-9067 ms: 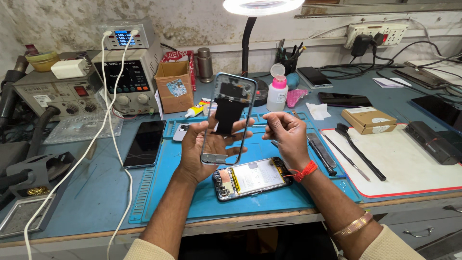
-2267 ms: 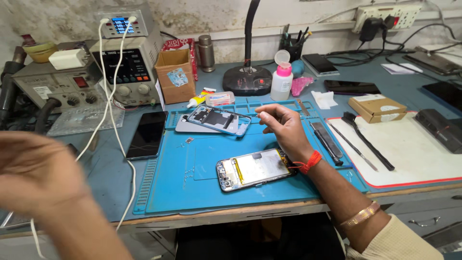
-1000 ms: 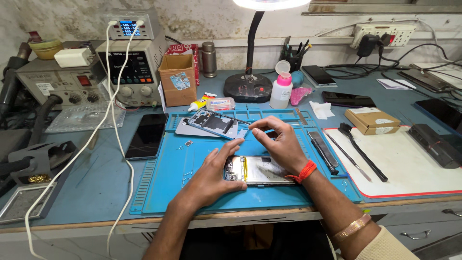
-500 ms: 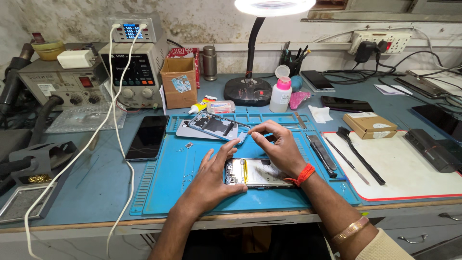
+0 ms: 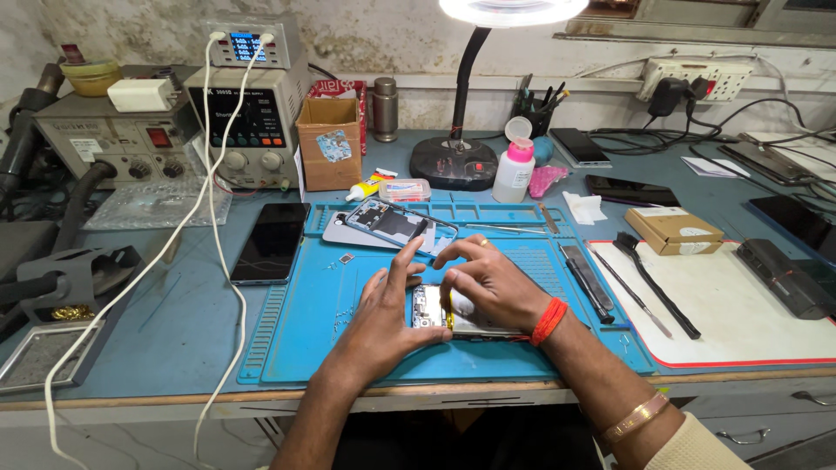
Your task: The person pries open the back cover of a smartphone using a pry tool, removes the cover, and works on the internal components, using a brush and tweezers on the exposed board and battery area while the phone frame and cover rest on the work mat.
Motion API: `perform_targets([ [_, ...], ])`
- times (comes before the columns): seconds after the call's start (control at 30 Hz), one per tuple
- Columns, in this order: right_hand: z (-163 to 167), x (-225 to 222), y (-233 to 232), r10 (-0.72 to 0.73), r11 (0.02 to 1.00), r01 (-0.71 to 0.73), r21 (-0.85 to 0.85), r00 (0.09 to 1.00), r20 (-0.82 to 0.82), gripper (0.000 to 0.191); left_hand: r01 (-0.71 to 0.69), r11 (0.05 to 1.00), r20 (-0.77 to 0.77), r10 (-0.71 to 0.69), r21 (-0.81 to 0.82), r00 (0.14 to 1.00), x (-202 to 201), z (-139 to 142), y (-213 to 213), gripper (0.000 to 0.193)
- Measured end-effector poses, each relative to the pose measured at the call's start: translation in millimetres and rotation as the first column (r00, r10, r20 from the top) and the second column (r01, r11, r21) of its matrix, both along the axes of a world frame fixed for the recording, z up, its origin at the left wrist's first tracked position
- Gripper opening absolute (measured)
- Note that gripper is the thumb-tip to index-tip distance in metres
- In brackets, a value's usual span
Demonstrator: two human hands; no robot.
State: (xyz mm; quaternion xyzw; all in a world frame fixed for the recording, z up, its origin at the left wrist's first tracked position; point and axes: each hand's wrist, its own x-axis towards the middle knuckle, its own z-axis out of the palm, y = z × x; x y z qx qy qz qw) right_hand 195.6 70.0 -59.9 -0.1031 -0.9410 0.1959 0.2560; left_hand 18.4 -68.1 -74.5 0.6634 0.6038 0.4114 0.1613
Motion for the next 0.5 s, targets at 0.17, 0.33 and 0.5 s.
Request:
perform_targets([
  [0.17, 3.1, -0.4, -4.1, -0.004, 0.995, 0.002, 0.103, 1.0, 0.017, 0.034, -0.03, 1.0, 0.045, 0.029, 0.006, 0.999, -0.4, -1.0, -1.2, 0.108],
  [0.33, 9.4, 2.9, -2.6, 0.037, 0.98, -0.041, 0.197, 0.999, 0.021, 0.029, -0.036, 0.997, 0.078, 0.031, 0.068, 0.997, -1.5, -4.4, 0.2, 0.084],
  [0.5, 16.3, 13.1, -0.6, 0.07, 0.966, -0.084, 0.243, 0.995, 0.066, 0.023, -0.067, 0.997, 0.054, 0.065, 0.045, 0.996, -2.2, -6.3, 1.3, 0.082],
])
